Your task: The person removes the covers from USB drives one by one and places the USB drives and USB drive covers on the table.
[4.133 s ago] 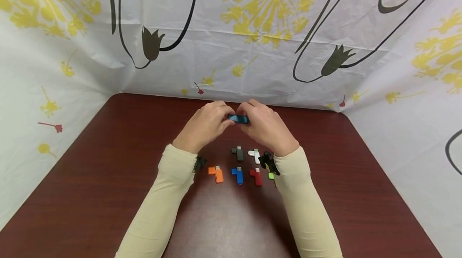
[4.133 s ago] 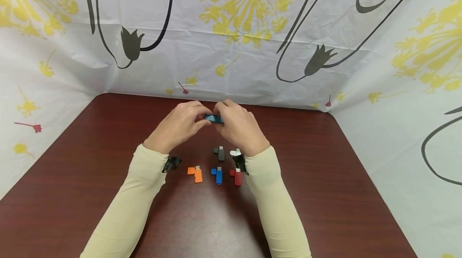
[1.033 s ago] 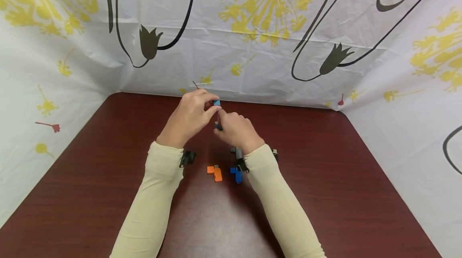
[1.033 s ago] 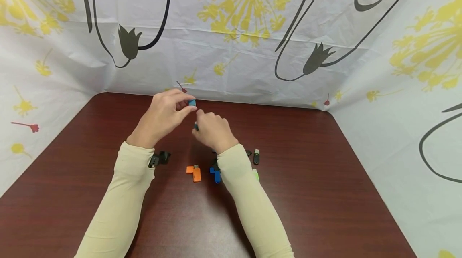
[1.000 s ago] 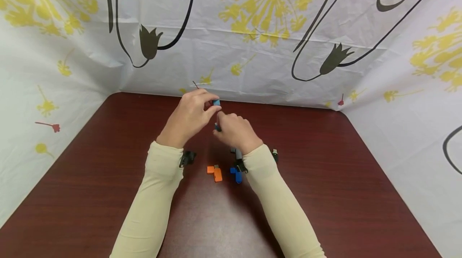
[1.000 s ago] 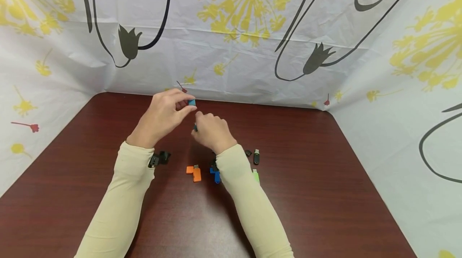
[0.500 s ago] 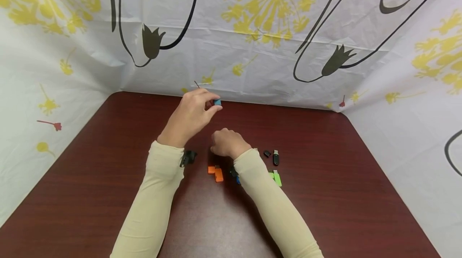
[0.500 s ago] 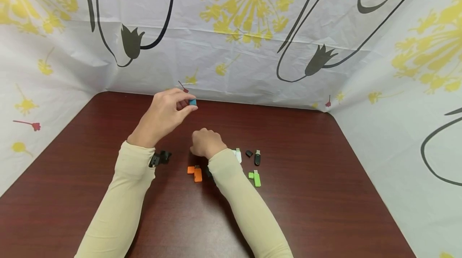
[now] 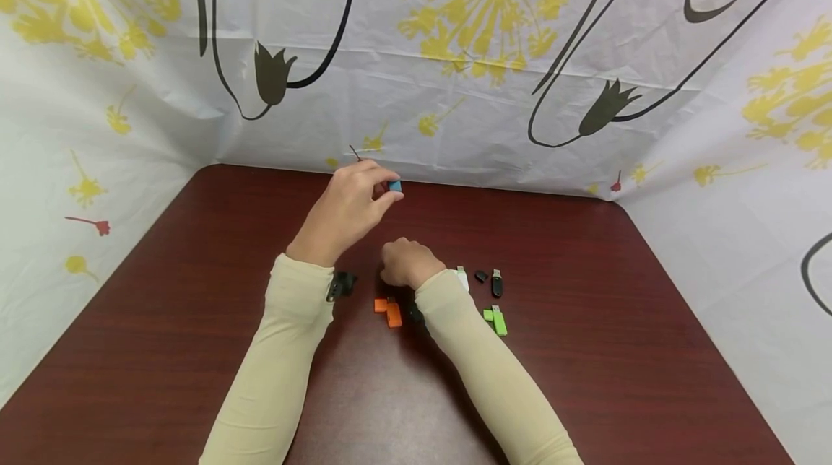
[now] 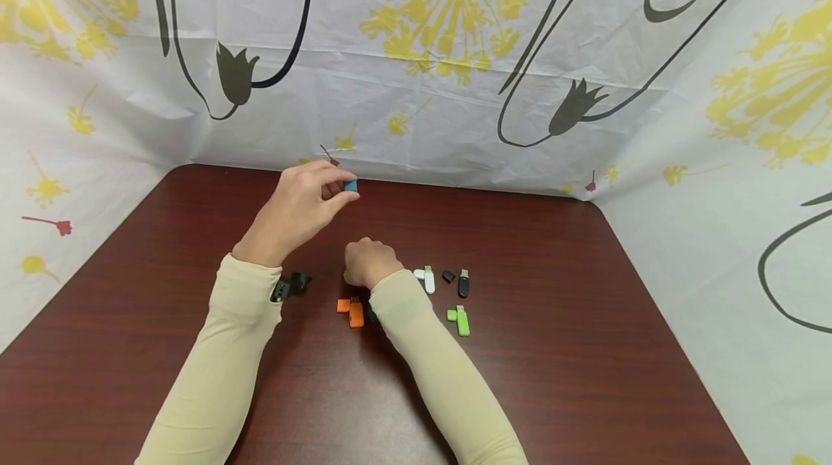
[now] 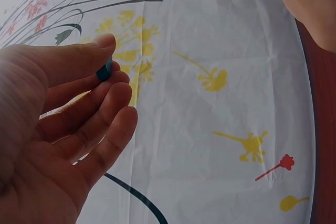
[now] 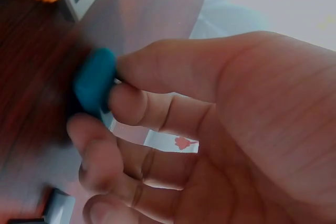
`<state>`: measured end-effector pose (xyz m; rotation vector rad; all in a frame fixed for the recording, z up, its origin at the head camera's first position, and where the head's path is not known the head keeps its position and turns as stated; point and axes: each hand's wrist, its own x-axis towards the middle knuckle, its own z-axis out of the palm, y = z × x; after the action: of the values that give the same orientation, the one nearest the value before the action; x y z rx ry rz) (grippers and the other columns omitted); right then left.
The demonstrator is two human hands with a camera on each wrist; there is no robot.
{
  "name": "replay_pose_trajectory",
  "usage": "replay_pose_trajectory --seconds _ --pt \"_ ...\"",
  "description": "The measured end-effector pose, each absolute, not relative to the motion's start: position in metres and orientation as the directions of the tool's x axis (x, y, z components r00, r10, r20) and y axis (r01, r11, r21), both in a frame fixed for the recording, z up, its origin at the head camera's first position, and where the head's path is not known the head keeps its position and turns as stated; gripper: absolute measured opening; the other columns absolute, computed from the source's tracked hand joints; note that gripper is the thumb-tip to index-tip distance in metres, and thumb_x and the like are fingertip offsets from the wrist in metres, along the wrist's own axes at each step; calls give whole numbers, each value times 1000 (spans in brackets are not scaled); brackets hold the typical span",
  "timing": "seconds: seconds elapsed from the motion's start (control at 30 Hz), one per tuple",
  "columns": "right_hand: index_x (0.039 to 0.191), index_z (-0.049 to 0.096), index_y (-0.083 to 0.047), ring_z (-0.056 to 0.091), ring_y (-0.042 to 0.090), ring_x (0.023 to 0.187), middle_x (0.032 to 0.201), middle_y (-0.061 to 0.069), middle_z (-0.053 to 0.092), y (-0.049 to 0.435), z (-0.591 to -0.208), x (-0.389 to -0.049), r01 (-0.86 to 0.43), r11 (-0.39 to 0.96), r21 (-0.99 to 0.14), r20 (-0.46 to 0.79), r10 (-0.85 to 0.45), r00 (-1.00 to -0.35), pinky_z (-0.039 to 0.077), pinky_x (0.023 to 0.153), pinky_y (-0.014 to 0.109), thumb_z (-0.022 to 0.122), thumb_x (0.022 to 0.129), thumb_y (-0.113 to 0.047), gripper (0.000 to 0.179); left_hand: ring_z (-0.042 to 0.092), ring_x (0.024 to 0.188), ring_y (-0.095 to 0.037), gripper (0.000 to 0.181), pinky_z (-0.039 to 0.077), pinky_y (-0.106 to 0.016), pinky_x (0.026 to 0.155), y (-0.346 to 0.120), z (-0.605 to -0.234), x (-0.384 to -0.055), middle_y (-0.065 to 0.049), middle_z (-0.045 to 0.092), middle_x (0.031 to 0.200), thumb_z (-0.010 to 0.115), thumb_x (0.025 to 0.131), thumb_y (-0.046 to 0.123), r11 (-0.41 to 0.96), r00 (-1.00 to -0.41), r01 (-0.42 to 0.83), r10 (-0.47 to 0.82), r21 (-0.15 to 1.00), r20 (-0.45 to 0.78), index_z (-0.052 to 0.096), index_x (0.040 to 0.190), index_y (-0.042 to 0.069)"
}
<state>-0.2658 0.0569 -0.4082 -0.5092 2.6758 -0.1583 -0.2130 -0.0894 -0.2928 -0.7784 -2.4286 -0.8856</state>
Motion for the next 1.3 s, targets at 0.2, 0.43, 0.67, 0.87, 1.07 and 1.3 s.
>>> replay_pose_trajectory --seconds 0.2,0.43,0.67,0.87,1.07,1.3 --pt "85 70 -9 56 23 67 77 6 56 54 -378 -243 -330 930 -163 -354 -367 -860 52 71 38 62 107 -16 24 69 86 -24 23 60 -37 80 -89 -293 -213 -13 73 104 82 97 8 635 -744 635 352 439 568 80 117 -1" --pt "72 63 -16 51 17 64 67 -1 47 60 -363 -238 -367 912 -183 -317 -408 -856 46 69 37 62 109 -21 38 69 86 -25 23 59 -38 79 -89 -295 -215 -13 74 104 82 97 9 636 -737 642 358 428 573 80 118 -1" --pt "95 77 -12 54 17 64 70 0 56 77 -341 -240 -363 888 -283 -246 -433 -867 46 64 35 64 110 -26 25 69 87 -23 23 59 -37 79 -88 -296 -214 -11 73 103 81 99 14 661 -751 626 368 413 548 81 120 4" --pt "113 78 -11 63 17 68 83 3 69 100 -318 -237 -360 875 -325 -132 -419 -899 52 64 36 62 111 -28 24 67 86 -24 23 58 -37 79 -88 -297 -215 -10 70 101 82 98 14 681 -777 601 376 417 505 81 119 3" --pt "127 74 -13 71 19 83 103 5 76 125 -299 -229 -334 866 -373 -33 -372 -928 61 77 43 63 110 -30 26 62 84 -24 25 55 -36 77 -90 -296 -216 -9 68 96 83 98 18 718 -824 549 378 428 422 81 119 5" --pt "133 70 -14 71 23 95 113 5 74 140 -284 -219 -331 866 -376 26 -347 -937 60 83 46 63 110 -29 29 65 88 -22 26 58 -36 81 -93 -301 -218 -9 71 99 77 102 18 781 -893 451 390 433 226 79 124 4"
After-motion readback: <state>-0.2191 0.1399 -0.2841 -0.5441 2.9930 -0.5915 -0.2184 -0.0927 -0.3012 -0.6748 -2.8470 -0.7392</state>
